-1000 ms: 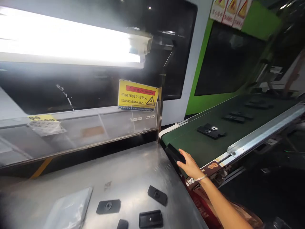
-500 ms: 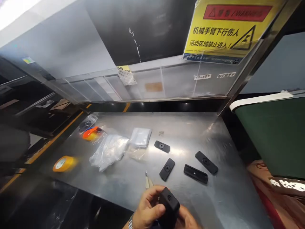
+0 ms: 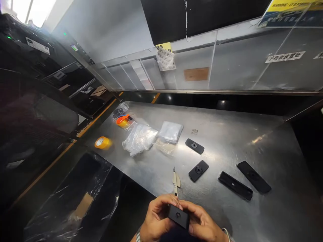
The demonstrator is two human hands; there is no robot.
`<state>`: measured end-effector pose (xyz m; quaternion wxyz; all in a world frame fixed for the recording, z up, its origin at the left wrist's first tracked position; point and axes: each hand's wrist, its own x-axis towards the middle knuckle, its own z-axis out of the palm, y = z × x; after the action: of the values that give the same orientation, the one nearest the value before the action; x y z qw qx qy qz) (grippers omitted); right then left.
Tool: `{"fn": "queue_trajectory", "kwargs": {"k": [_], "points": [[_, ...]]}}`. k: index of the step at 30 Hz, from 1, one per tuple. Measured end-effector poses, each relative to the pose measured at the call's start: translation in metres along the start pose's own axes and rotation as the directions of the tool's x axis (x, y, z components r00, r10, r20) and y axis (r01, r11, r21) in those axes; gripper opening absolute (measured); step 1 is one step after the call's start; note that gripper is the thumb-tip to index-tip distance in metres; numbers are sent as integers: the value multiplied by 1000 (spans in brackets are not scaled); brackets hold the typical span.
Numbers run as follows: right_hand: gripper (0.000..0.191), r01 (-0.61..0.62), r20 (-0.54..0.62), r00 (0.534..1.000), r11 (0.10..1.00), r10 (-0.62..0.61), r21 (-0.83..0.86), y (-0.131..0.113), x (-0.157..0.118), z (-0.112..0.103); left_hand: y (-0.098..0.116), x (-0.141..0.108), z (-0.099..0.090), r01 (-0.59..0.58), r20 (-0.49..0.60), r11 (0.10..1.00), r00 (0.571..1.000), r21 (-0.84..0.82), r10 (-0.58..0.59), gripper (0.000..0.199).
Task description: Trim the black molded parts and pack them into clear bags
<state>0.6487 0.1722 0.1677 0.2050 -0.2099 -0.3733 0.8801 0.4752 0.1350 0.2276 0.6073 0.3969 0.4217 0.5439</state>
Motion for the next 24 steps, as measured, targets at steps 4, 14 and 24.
{"fn": "queue_trajectory", "kwargs": {"k": [4, 14, 24], "points": [[52, -34, 42, 999, 998, 32, 56, -2, 17, 11, -3, -10, -16, 30, -99, 999, 994, -45, -34, 26], [47, -103, -152, 985, 989, 86, -106, 11, 67, 25, -2, 1, -65, -12, -171, 992, 985, -123, -10, 27], [52, -490, -650, 700, 461, -298, -739, 54, 148, -50, 3, 2, -150, 13, -475, 989, 876, -145, -81, 28]]}}
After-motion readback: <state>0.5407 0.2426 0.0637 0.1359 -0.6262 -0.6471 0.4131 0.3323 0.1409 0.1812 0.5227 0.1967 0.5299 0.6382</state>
